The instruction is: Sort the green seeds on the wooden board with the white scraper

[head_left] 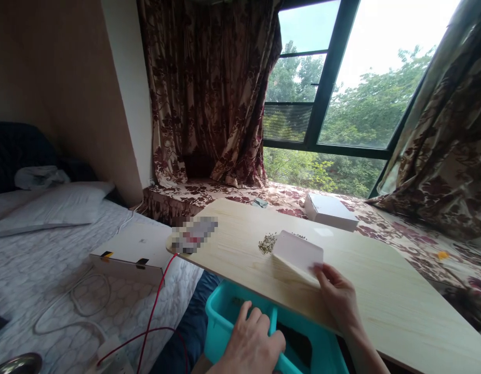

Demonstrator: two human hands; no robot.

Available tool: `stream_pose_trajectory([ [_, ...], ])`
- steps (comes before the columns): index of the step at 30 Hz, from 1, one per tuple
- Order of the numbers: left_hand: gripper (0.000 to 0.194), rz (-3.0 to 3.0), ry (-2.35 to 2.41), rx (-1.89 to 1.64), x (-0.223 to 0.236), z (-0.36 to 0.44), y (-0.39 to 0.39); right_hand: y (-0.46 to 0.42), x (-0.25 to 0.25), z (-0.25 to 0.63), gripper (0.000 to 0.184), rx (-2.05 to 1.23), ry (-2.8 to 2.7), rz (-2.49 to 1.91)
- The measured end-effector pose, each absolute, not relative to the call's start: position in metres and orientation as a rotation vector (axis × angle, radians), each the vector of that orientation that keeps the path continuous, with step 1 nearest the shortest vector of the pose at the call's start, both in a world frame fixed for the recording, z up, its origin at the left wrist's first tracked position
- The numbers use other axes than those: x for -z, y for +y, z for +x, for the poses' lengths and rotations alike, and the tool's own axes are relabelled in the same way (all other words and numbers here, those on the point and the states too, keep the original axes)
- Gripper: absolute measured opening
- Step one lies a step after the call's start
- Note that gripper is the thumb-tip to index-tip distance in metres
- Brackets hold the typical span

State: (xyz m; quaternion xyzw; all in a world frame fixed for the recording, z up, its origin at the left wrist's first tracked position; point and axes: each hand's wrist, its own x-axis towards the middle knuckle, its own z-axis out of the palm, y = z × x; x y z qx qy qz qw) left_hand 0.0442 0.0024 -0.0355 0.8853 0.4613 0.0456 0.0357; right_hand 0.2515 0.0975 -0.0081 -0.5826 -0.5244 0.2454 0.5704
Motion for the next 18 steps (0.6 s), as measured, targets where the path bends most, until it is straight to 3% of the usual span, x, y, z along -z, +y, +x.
stream_pose_trajectory([
  [6, 0.022, 2.811, 1.386, -0.185, 0.048, 0.046, 0.003, 0.099, 0.010, 0.250, 0.026, -0.559, -1.269, -1.367],
  [12, 0.028, 2.792, 1.425, -0.210, 0.047, 0.045, 0.002, 0.098, 0.009, 0.249, 0.026, -0.623, -1.300, -1.353],
  [18, 0.009, 2.965, 1.435, -0.480, 0.075, 0.048, 0.015, 0.097, 0.007, 0.249, 0.023, -0.606, -1.260, -1.362],
])
